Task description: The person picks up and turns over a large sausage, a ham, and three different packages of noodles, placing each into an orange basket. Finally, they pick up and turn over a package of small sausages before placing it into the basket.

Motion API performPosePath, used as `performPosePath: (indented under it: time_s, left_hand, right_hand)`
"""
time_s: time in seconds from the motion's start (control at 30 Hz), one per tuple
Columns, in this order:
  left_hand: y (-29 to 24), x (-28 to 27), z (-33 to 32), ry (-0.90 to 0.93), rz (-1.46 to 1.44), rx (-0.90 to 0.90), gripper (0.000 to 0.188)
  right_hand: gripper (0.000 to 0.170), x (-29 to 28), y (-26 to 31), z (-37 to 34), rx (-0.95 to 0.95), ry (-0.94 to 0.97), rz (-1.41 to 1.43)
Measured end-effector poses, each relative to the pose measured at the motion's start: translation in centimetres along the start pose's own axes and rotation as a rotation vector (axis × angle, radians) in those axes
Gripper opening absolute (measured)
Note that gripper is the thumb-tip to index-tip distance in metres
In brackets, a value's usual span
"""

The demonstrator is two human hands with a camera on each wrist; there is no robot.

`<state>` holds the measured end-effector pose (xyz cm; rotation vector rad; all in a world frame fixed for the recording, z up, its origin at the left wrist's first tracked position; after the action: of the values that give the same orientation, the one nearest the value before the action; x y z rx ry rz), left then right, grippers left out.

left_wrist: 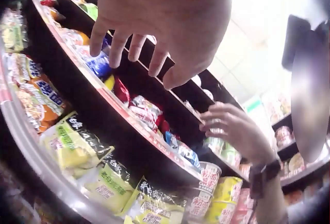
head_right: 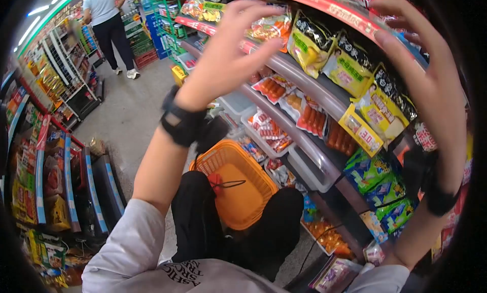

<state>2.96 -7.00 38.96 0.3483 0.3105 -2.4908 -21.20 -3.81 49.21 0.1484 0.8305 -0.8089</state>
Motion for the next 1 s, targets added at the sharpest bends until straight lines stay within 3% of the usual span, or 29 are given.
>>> performPosePath:
  time_s: [0.13,0.2,0.23,0.27,0.3,0.37,0.43,0.6,0.63,0.73,0.77,0.8,0.87,0.9,0.93,1.0]
  left_hand:
    - [2.5,-3.2,-9.9,0.081,-0.275,-0.454,0.023]
    - [1.9,-3.7,-14.2,0.175,-0.261,-0.693,0.019]
    - [1.6,-3.7,-16.3,0.219,-0.251,-0.700,0.017]
    - [1.4,-3.4,-18.2,0.259,-0.239,-0.703,0.015]
    - [1.0,-2.9,-19.9,0.263,-0.249,-0.702,0.015]
    - [0.5,-1.5,-23.2,0.285,-0.403,-0.870,0.013]
    - [-0.4,-0.2,-24.9,0.314,-0.431,-0.890,0.013]
    - [-2.7,2.2,-25.6,0.441,-0.473,-0.828,0.014]
    - [-3.0,2.4,-25.6,0.468,-0.510,-0.912,0.015]
    - [-3.2,3.2,-27.1,0.437,-0.537,-0.892,0.015]
    - [-3.2,3.3,-27.5,0.443,-0.556,-0.902,0.015]
    - [-3.2,3.4,-27.7,0.445,-0.553,-0.909,0.015]
    - [-3.0,3.4,-28.0,0.446,-0.571,-0.931,0.016]
    - [-2.7,3.5,-27.9,0.446,-0.568,-0.931,0.016]
    - [-2.4,3.5,-27.8,0.435,-0.576,-0.944,0.016]
    - [-2.1,3.6,-27.9,0.415,-0.589,-0.975,0.015]
  right_hand:
    - [0.018,3.2,4.7,-4.2,0.109,0.012,0.260]
    - [0.010,6.3,5.3,-5.5,0.115,0.017,0.311]
    - [0.009,8.6,5.0,-6.6,0.194,0.085,0.366]
    - [0.014,11.2,4.4,-7.5,0.426,0.296,0.507]
    - [0.017,14.0,4.1,-8.8,0.347,0.291,0.490]
    - [0.025,19.4,3.9,-11.4,0.228,0.277,0.354]
    - [0.040,24.8,2.9,-13.7,0.298,0.443,0.235]
    - [0.045,34.0,0.2,-14.3,0.343,0.391,0.157]
    - [0.045,34.8,0.4,-13.8,0.346,0.391,0.155]
    - [0.040,36.9,1.3,-12.2,0.315,0.306,0.068]
    - [0.027,37.2,1.8,-11.6,0.206,0.188,0.017]
    - [0.027,38.0,2.1,-11.4,0.206,0.191,0.024]
    - [0.014,40.9,3.1,-11.5,0.292,0.436,0.289]
    - [0.010,41.4,4.3,-12.0,0.243,0.384,0.270]
    - [0.012,44.1,4.2,-13.4,0.288,0.530,0.263]
    - [0.028,47.8,3.6,-16.3,0.313,0.573,0.247]
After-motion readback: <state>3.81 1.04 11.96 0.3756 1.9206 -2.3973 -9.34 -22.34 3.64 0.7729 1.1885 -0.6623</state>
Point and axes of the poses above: each hand's wrist, its own z-axis towards the middle knuckle, its own x-axis out of the palm, y = z × x, the point moved 5 cm from there along z, towards the middle knuckle, and after that the axes turned 1 degree about -y, right-handed, at the moved point
